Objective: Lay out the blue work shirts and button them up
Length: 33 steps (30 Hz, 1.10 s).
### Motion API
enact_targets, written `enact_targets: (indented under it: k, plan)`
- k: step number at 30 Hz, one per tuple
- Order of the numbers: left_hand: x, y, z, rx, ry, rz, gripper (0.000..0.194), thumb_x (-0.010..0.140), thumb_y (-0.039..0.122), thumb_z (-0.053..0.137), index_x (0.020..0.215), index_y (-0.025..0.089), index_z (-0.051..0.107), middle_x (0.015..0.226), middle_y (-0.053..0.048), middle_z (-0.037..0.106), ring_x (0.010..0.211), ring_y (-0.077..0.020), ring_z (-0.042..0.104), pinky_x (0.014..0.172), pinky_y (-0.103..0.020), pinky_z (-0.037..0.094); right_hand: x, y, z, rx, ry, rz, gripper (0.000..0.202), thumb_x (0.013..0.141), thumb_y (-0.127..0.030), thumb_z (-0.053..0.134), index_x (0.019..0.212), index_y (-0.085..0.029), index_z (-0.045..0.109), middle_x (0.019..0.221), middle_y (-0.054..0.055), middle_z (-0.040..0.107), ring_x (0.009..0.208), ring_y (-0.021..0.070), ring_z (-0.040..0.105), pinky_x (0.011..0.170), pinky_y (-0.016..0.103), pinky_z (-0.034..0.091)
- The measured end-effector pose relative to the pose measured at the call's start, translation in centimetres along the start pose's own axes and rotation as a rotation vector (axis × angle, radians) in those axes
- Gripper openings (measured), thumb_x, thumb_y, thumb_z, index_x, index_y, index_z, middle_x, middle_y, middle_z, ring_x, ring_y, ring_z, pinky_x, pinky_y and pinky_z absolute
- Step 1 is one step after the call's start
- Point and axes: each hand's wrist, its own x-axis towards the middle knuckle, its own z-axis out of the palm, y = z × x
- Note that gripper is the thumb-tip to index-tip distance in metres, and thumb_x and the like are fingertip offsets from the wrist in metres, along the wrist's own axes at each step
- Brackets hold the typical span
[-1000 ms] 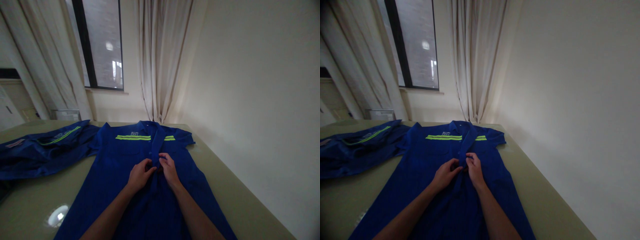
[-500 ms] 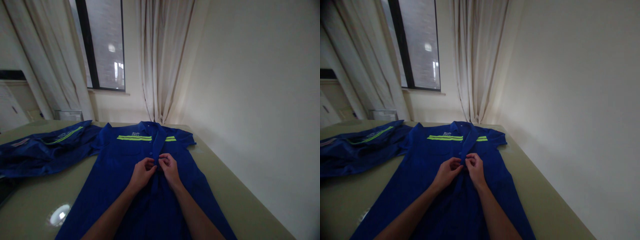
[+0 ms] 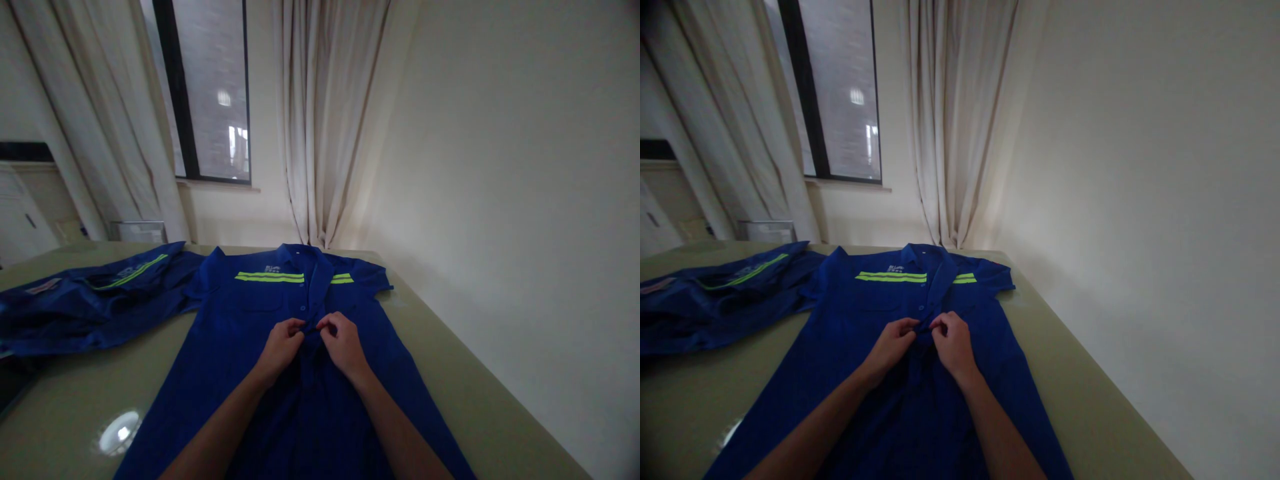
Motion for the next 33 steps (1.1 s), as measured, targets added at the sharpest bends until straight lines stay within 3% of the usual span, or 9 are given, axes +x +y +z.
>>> enact_targets:
  k: [4,12,19,28,33]
  plan:
    - [-0.2,0.3,-0.2,-0.058,-0.058,0.015,0.034,0.075,0.023,0.063,0.105,0.014,0.075,0.092,-0.006,0.078,0.083,-0.02,0.071,0.075,-0.029,0.052,-0.6,-0.4,-0.3,-0.066,-0.056,-0.027,0.034,0.081,0.0,0.049,0.082,-0.021,0.076,0.092,0.004,0.063,0.088,0.0179,0.064,0.084,0.029,0.047]
    - [-0.4,0.3,-0.5,-0.259,-0.137,-0.037,0.029,0.075,0.038,0.074,0.094,0.016,0.071,0.079,0.0,0.069,0.071,-0.0142,0.061,0.066,-0.025,0.045,-1.1,0.1,-0.1,0.025,0.06,-0.059,0.04,0.086,0.0,0.043,0.092,-0.023,0.075,0.096,0.005,0.064,0.094,0.02,0.064,0.09,0.031,0.048]
    - [-0.4,0.2,-0.7,-0.397,-0.122,-0.07,0.038,0.065,0.038,0.085,0.093,0.018,0.069,0.085,0.0,0.07,0.077,-0.0146,0.063,0.074,-0.026,0.047,-1.2,0.6,0.5,0.054,0.072,-0.011,0.038,0.088,-0.003,0.044,0.086,-0.022,0.076,0.093,0.006,0.067,0.091,0.0204,0.066,0.088,0.032,0.049]
    - [-0.6,0.3,-1.0,-0.542,-0.184,-0.069,0.042,0.066,0.034,0.088,0.101,0.018,0.072,0.097,-0.005,0.074,0.087,-0.0171,0.066,0.082,-0.03,0.049,-1.3,0.2,0.5,0.085,0.112,-0.043,0.037,0.093,-0.007,0.043,0.087,-0.023,0.076,0.093,0.006,0.066,0.09,0.0202,0.065,0.087,0.032,0.049]
    - [-0.5,0.1,-0.9,-0.564,-0.117,-0.06,0.045,0.061,0.027,0.091,0.101,0.018,0.074,0.099,-0.006,0.074,0.092,-0.0179,0.067,0.085,-0.029,0.049,-1.4,0.1,0.5,0.053,0.093,-0.043,0.039,0.09,-0.004,0.043,0.085,-0.023,0.077,0.092,0.006,0.064,0.089,0.0206,0.064,0.086,0.033,0.048]
